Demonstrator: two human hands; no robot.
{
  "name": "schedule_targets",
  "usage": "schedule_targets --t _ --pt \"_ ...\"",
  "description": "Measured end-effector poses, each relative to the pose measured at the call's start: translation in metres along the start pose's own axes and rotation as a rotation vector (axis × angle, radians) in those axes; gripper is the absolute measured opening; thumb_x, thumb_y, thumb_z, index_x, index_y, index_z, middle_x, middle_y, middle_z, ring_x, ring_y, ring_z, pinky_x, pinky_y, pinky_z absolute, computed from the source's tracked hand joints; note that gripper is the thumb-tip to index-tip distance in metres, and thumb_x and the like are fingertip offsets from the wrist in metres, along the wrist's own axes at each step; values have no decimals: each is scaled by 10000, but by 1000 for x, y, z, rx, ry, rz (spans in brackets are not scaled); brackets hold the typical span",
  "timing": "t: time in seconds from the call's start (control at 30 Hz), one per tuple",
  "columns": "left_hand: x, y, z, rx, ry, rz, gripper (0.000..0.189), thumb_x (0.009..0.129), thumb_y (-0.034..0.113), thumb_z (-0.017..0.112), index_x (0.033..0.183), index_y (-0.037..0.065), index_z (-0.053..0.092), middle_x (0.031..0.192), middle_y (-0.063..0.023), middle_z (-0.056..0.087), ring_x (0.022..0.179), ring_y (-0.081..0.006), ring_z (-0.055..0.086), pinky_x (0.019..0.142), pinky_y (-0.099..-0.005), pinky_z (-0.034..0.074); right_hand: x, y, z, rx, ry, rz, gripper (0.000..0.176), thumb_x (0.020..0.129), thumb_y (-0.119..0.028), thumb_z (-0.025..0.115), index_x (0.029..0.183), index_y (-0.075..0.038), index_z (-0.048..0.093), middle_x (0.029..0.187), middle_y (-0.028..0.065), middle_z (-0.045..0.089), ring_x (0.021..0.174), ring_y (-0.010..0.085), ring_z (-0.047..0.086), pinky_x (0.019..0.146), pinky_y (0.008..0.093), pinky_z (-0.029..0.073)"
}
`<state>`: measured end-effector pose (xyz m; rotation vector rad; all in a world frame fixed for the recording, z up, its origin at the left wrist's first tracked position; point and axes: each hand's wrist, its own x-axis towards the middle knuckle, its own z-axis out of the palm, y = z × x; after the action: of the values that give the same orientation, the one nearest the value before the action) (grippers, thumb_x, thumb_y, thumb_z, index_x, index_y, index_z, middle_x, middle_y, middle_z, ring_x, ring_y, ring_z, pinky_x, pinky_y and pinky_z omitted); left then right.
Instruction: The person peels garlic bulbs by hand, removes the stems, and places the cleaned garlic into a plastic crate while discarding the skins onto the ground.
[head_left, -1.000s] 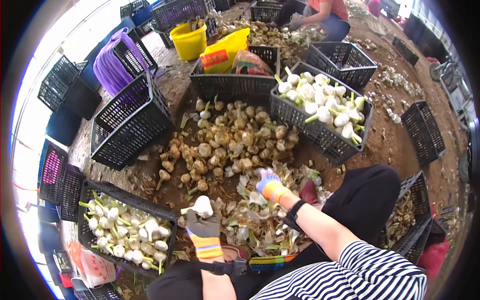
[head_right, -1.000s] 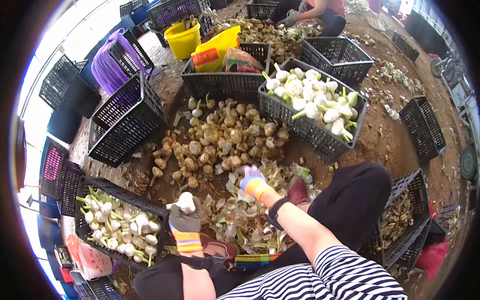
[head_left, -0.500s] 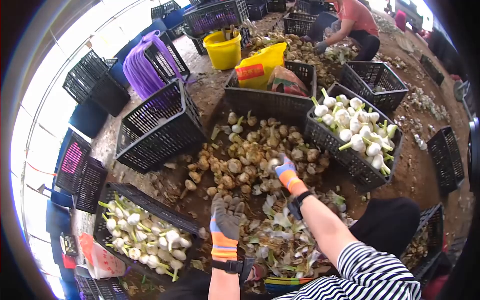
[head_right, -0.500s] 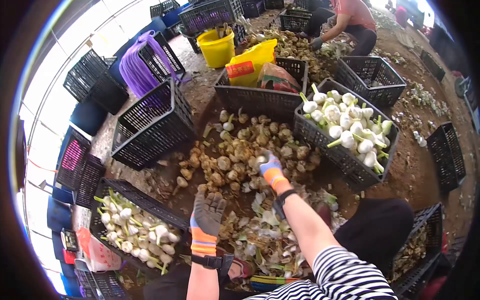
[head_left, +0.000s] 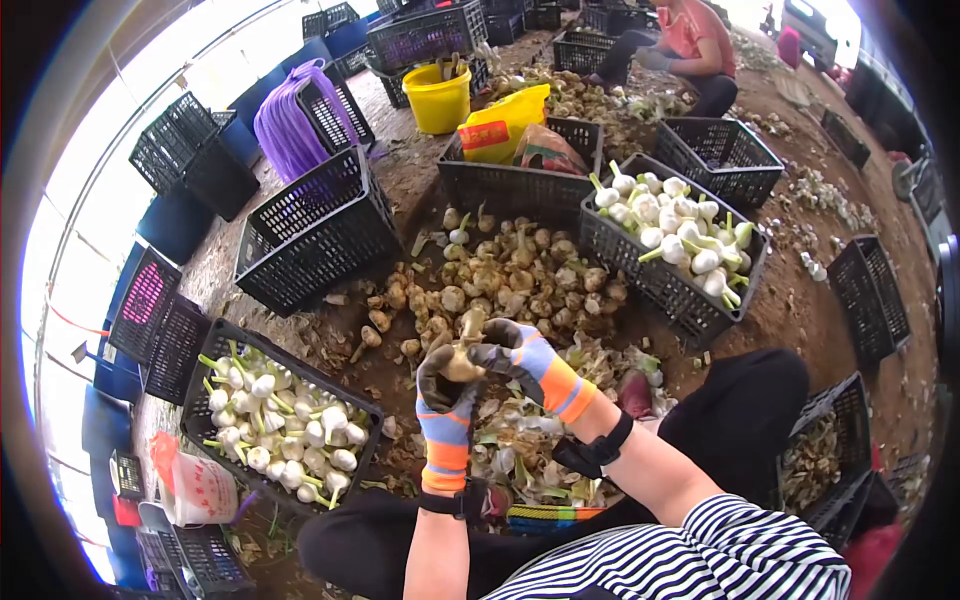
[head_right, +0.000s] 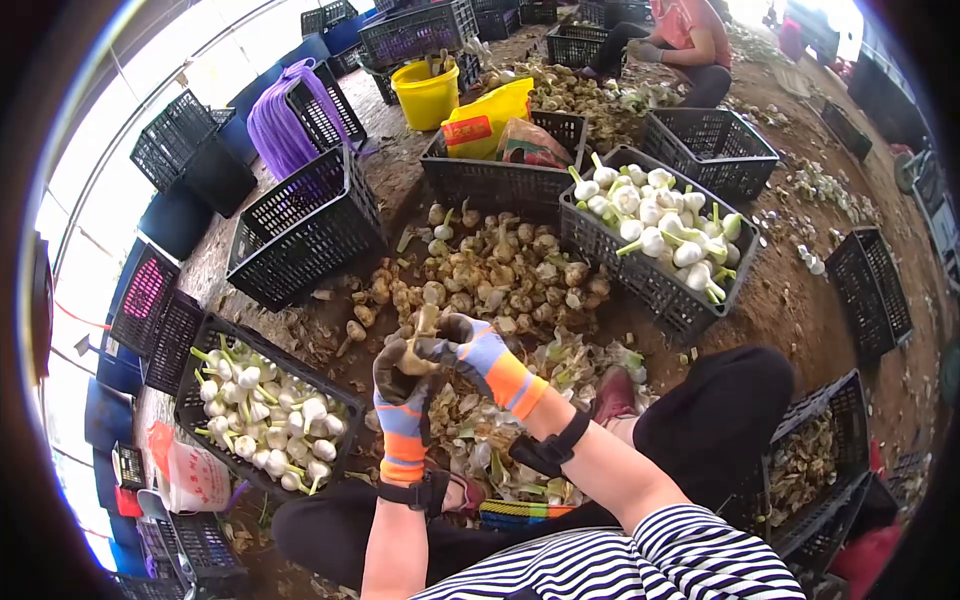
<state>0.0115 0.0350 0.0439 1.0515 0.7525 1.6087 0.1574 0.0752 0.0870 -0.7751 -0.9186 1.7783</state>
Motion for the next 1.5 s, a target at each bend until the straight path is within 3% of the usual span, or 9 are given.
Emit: schedule_targets --t 0.07,0.4,0.5,0.8,1.0,1.03,1.13,1.27,1.5 --pt "-4 9 5 411 -77 179 594 737 -59 704 1249 72 432 1326 -123 442 1135 -241 523 922 -339 489 5 15 0 62 -22 -82 309 775 -97 734 1046 -13 613 904 23 636 793 100 597 702 231 489" --pt "-19 21 9 321 -28 111 560 714 -73 713 1199 33 454 1332 -116 437 1166 -231 495 976 -335 439 -33 7 -2 298 40 134 279 775 -55 725 1029 -20 616 915 40 650 788 112 625 687 262 533" --pt "-20 21 12 524 -116 139 553 710 -112 682 1190 50 460 1318 -115 438 1162 -225 499 961 -329 453 -24 16 -5 65 -22 -16 253 770 -38 718 1003 -19 621 934 34 647 807 106 616 706 255 524" --pt "-19 15 10 290 -61 68 586 687 -157 671 1186 58 451 1328 -112 424 1189 -241 476 959 -339 465 -26 25 -16 177 -8 64 320 779 13 688 1093 12 623 989 63 656 876 121 624 782 256 512" --pt "-24 11 8 124 -8 30 623 712 40 770 1236 70 433 1355 -126 420 1178 -237 483 965 -343 452 -16 35 -35 104 -51 53 335 784 38 670 1114 18 615 1020 71 658 892 119 629 789 261 519" --pt "-26 12 9 45 18 -32 614 714 30 762 1232 75 435 1358 -127 417 1180 -238 482 965 -343 452 -13 38 -39 -106 -91 -86 375 789 -5 691 1151 15 596 1052 65 653 905 114 622 808 251 506" --pt "-26 5 4 55 6 -3 583 718 -6 740 1214 87 448 1365 -125 410 1180 -235 483 948 -337 464 -16 33 -39 84 -181 9 424 786 -61 717 1181 4 577 1055 49 649 894 104 612 811 239 494" --pt "-24 2 3 304 -56 127 526 721 -118 684 1168 63 473 1330 -123 442 1151 -224 511 932 -337 479 -10 33 -12 108 -37 -11 224 787 -68 718 976 5 621 933 16 645 848 95 598 773 251 490" --pt "-29 16 11 83 68 61 509 731 -135 656 1172 55 487 1335 -122 456 1154 -242 521 929 -342 487 -18 33 -15 109 -95 12 371 785 -48 715 1134 24 610 1067 66 648 942 116 603 835 255 485"
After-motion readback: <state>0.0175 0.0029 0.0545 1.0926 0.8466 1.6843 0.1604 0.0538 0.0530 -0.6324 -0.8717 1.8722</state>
